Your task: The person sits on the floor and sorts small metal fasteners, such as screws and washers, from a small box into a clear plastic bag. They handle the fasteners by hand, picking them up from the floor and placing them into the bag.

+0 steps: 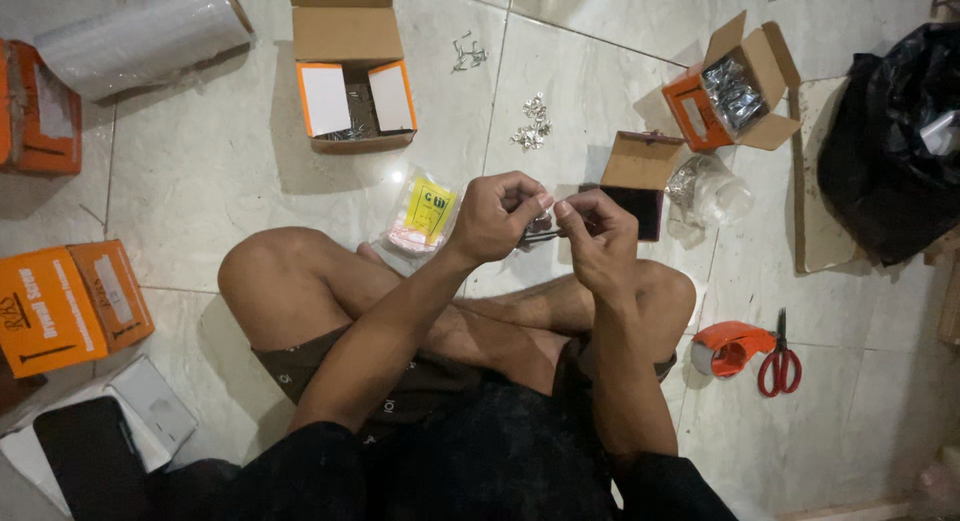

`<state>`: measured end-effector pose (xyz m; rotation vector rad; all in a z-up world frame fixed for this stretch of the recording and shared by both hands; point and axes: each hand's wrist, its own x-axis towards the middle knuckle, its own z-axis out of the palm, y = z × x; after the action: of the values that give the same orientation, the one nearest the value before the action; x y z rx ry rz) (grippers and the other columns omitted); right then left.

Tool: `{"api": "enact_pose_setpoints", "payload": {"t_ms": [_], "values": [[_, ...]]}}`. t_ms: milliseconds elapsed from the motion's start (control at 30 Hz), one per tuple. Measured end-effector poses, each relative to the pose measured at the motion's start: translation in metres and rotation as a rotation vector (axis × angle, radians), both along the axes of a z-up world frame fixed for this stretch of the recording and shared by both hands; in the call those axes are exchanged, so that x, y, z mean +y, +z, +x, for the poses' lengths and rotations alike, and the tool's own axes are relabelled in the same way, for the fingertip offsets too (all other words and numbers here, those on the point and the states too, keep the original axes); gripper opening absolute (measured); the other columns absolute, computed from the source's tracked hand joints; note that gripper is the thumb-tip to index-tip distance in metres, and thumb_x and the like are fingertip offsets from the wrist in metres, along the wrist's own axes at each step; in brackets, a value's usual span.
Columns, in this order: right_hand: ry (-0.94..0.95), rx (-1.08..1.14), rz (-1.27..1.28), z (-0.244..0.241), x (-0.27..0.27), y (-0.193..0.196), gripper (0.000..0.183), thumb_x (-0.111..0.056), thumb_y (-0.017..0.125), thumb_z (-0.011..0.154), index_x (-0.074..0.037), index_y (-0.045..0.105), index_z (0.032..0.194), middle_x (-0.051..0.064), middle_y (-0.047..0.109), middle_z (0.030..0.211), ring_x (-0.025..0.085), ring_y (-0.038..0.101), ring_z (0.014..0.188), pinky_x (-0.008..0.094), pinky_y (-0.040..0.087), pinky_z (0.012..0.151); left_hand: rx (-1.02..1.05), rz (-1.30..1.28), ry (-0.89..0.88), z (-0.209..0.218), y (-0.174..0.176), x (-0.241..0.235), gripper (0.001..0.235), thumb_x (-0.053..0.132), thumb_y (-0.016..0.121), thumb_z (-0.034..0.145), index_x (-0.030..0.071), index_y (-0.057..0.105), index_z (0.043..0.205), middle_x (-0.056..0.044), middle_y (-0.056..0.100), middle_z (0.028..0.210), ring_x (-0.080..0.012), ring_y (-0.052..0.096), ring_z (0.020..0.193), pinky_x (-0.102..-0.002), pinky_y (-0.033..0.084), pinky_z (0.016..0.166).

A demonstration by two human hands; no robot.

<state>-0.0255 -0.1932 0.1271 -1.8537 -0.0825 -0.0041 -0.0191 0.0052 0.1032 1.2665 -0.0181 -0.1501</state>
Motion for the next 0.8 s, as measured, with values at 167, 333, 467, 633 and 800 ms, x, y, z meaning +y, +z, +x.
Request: {"api": "enact_pose_setpoints", "payload": {"t_ms": [167,333,467,633,800], "values": [[0.005,-0.032,0.002,0.000,-0.007,-0.010,0.011,-0.009,0.086,0.107,-0.001,0.082,0.101,0.011,0.071,0.080,0.015,0.071,0.072,0.030,0.060,0.067,-0.040,-0.027,0.000,0.003,-0.009,-0.002,0.008,0.005,0.078,0.104,0.000,0.082,0.109,-0.014,0.080,0.077,-0.0145,0.079,0.070,-0.030,0.063,0.063],[0.045,-0.032,-0.040,-0.002,0.004,0.006,0.012,-0.007,0.090,0.101,-0.002,0.084,0.111,0.010,0.075,0.088,0.016,0.066,0.081,0.034,0.058,0.075,-0.062,0.020,-0.021,0.002,-0.021,0.000,0.007,0.002,0.078,0.102,-0.001,0.082,0.107,-0.015,0.081,0.077,-0.0172,0.081,0.068,-0.031,0.065,0.065],[0.078,-0.139,-0.116,0.002,-0.011,-0.009,0.006,-0.009,0.089,0.102,-0.006,0.085,0.099,0.012,0.074,0.082,0.020,0.067,0.075,0.035,0.054,0.072,-0.101,0.078,-0.046,0.003,-0.028,-0.004,0.010,0.008,0.081,0.105,-0.001,0.082,0.108,-0.018,0.082,0.080,-0.0215,0.081,0.072,-0.037,0.065,0.067],[0.048,-0.056,-0.132,-0.005,-0.009,0.015,0.015,-0.017,0.095,0.096,-0.008,0.086,0.103,0.014,0.075,0.085,0.025,0.068,0.077,0.039,0.056,0.074,-0.118,0.237,-0.069,0.001,-0.034,-0.008,0.009,0.014,0.083,0.105,0.006,0.086,0.108,-0.015,0.083,0.083,-0.0160,0.082,0.079,-0.034,0.065,0.070],[-0.018,-0.171,-0.141,0.019,-0.084,-0.013,0.006,-0.010,0.092,0.100,-0.008,0.086,0.102,0.010,0.079,0.088,0.022,0.075,0.083,0.036,0.059,0.079,-0.067,0.039,-0.081,-0.002,-0.037,-0.021,0.037,0.002,0.070,0.112,-0.012,0.065,0.146,-0.029,0.084,0.116,-0.0318,0.084,0.102,-0.043,0.071,0.093]]}}
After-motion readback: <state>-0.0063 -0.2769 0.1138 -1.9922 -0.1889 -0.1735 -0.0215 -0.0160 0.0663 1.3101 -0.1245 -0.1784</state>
